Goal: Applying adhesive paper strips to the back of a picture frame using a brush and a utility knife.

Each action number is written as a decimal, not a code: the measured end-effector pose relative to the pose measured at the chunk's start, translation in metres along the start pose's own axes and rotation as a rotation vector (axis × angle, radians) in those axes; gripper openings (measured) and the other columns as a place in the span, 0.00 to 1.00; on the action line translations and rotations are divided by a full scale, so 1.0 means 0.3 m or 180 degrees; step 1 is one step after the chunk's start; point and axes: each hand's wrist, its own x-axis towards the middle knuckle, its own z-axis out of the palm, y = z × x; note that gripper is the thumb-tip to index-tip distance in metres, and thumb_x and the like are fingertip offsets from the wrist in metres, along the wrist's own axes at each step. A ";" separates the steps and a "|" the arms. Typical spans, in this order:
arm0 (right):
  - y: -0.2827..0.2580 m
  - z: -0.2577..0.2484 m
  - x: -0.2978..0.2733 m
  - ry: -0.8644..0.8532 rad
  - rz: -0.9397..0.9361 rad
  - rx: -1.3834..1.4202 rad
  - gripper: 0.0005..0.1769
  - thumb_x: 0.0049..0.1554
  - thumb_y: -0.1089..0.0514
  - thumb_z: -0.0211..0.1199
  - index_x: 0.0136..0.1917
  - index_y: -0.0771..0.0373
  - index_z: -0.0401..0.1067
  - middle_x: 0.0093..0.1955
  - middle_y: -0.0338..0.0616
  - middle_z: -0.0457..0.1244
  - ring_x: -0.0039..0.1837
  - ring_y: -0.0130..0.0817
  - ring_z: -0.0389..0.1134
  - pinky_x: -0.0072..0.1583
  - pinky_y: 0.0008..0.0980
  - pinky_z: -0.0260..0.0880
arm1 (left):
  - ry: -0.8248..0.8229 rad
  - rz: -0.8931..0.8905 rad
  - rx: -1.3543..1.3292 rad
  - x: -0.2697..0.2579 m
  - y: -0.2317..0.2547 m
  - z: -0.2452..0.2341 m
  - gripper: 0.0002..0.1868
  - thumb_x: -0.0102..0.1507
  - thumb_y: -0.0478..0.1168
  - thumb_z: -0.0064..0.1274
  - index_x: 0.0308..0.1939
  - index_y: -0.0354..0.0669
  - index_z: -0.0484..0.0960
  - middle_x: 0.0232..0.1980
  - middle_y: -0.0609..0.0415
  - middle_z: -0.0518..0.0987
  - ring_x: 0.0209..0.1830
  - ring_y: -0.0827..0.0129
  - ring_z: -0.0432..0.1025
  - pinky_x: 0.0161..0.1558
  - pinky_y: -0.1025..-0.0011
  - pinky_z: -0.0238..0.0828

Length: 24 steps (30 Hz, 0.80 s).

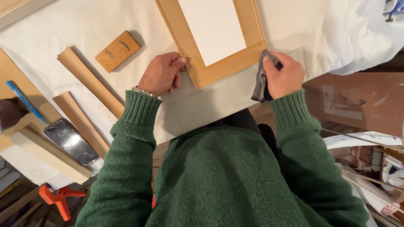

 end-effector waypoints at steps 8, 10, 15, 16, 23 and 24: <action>-0.012 -0.051 0.002 -0.0229 -0.0150 0.0065 0.15 0.61 0.54 0.67 0.57 0.64 0.80 0.46 0.54 0.70 0.47 0.46 0.73 0.52 0.40 0.73 | 0.0033 -0.0047 -0.0194 0.001 -0.021 0.032 0.18 0.72 0.47 0.43 0.38 0.37 0.79 0.18 0.56 0.73 0.12 0.75 0.63 0.18 0.73 0.61; -0.014 -0.068 0.018 -0.0254 -0.0454 -0.0080 0.14 0.61 0.55 0.68 0.57 0.64 0.80 0.47 0.54 0.69 0.48 0.48 0.72 0.52 0.42 0.72 | 0.0126 -0.0014 -0.0179 0.015 -0.007 0.022 0.18 0.73 0.47 0.42 0.38 0.37 0.79 0.18 0.56 0.73 0.12 0.75 0.62 0.18 0.73 0.61; -0.132 -0.020 -0.082 -0.0442 -0.0555 -0.0054 0.12 0.59 0.59 0.64 0.56 0.60 0.80 0.49 0.52 0.67 0.50 0.50 0.70 0.52 0.45 0.70 | 0.0148 0.0148 -0.0112 -0.002 -0.025 0.028 0.17 0.72 0.46 0.43 0.37 0.37 0.78 0.18 0.57 0.73 0.12 0.76 0.63 0.17 0.73 0.61; -0.189 0.027 -0.108 -0.0412 -0.0569 -0.0040 0.12 0.59 0.59 0.64 0.56 0.60 0.80 0.49 0.52 0.67 0.50 0.50 0.70 0.52 0.45 0.70 | 0.0164 0.0171 -0.0090 -0.001 -0.023 0.024 0.17 0.72 0.46 0.43 0.37 0.37 0.78 0.18 0.57 0.73 0.12 0.76 0.63 0.17 0.73 0.61; -0.255 0.075 -0.139 -0.0847 -0.0709 -0.0039 0.13 0.55 0.54 0.65 0.54 0.51 0.80 0.47 0.46 0.67 0.49 0.48 0.69 0.50 0.45 0.70 | 0.0120 0.0032 -0.0082 0.001 -0.025 0.035 0.19 0.72 0.46 0.42 0.35 0.36 0.77 0.17 0.56 0.72 0.10 0.74 0.62 0.17 0.72 0.61; -0.215 0.051 -0.125 -0.0800 -0.0743 -0.0110 0.13 0.55 0.55 0.64 0.54 0.51 0.80 0.47 0.45 0.67 0.49 0.48 0.69 0.51 0.45 0.71 | 0.0095 0.0054 -0.0063 0.001 -0.027 0.040 0.19 0.72 0.46 0.42 0.35 0.35 0.77 0.17 0.56 0.73 0.10 0.75 0.62 0.17 0.72 0.61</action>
